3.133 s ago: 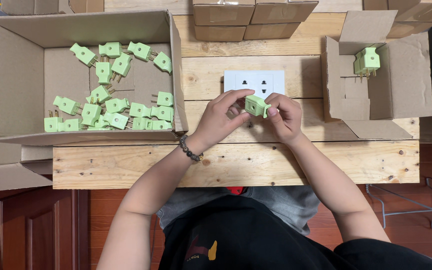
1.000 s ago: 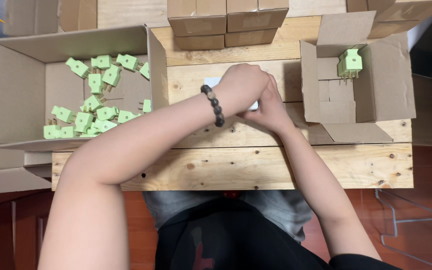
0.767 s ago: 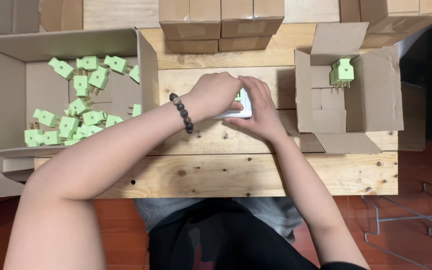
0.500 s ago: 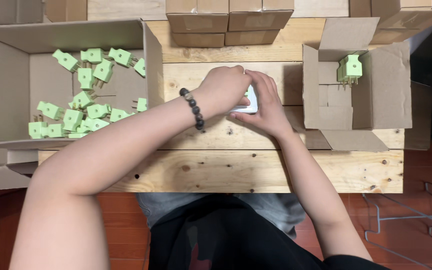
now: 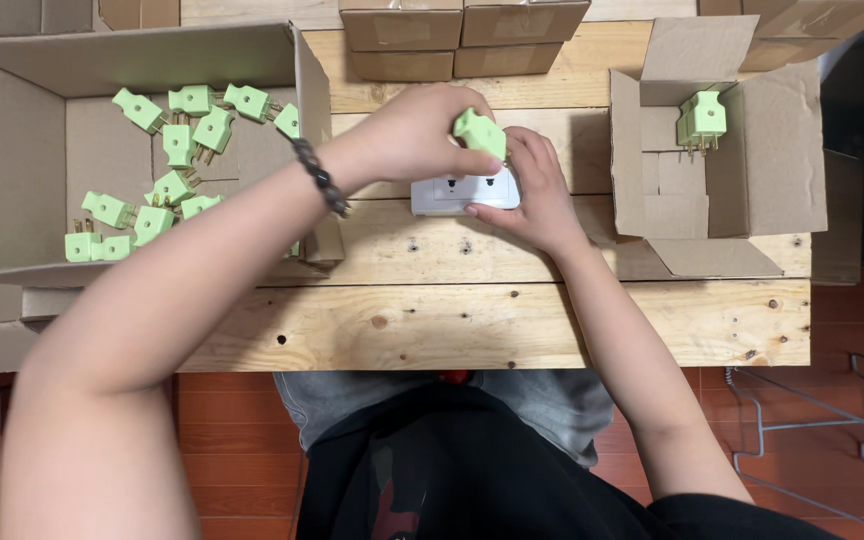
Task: The person picks up green electrical plugs one by one from a large cardboard box, inserts them into a white wall socket to check them, and then places the plugs into a smaller cardboard box on the right.
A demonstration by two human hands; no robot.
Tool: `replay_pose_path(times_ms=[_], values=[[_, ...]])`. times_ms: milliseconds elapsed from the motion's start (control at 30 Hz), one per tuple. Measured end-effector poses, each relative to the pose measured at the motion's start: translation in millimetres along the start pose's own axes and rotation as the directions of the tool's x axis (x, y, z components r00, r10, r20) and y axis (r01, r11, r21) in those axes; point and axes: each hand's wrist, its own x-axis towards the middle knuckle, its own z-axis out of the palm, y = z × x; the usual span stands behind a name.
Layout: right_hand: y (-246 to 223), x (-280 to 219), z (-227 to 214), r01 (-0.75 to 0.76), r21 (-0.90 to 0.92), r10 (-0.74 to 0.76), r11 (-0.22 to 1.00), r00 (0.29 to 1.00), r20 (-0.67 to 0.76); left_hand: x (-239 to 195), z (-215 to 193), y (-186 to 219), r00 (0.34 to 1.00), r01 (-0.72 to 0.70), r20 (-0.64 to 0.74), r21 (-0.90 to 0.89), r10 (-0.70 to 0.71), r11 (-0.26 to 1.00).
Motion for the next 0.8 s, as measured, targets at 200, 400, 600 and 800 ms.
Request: replay_pose_path(times_ms=[200,400,600,800], values=[[-6.8,-0.4,-7.6,-0.046,0.048,0.044,0.998,0.998,0.051,-35.2,-23.0,7.0,0.926,0.350,0.217,-0.797,-0.308,0.492],[-5.4,-1.2,-7.3,-0.066,0.082,0.061,0.994,0.996,0.066,-25.7,-8.3,-22.9,0.927,0.327,0.179,-0.818,-0.330,0.474],[-6.7,-0.1,-9.2,-0.075,0.097,0.067,0.993,0.994,0.081,-4.2,23.7,-51.1,0.996,-0.073,-0.036,0.157,0.079,0.985],[-8.7,3.8,-6.8,-0.137,0.152,0.130,0.979,0.990,0.051,2.9,33.5,-23.9,0.994,-0.104,0.004,0.436,0.113,0.894]])
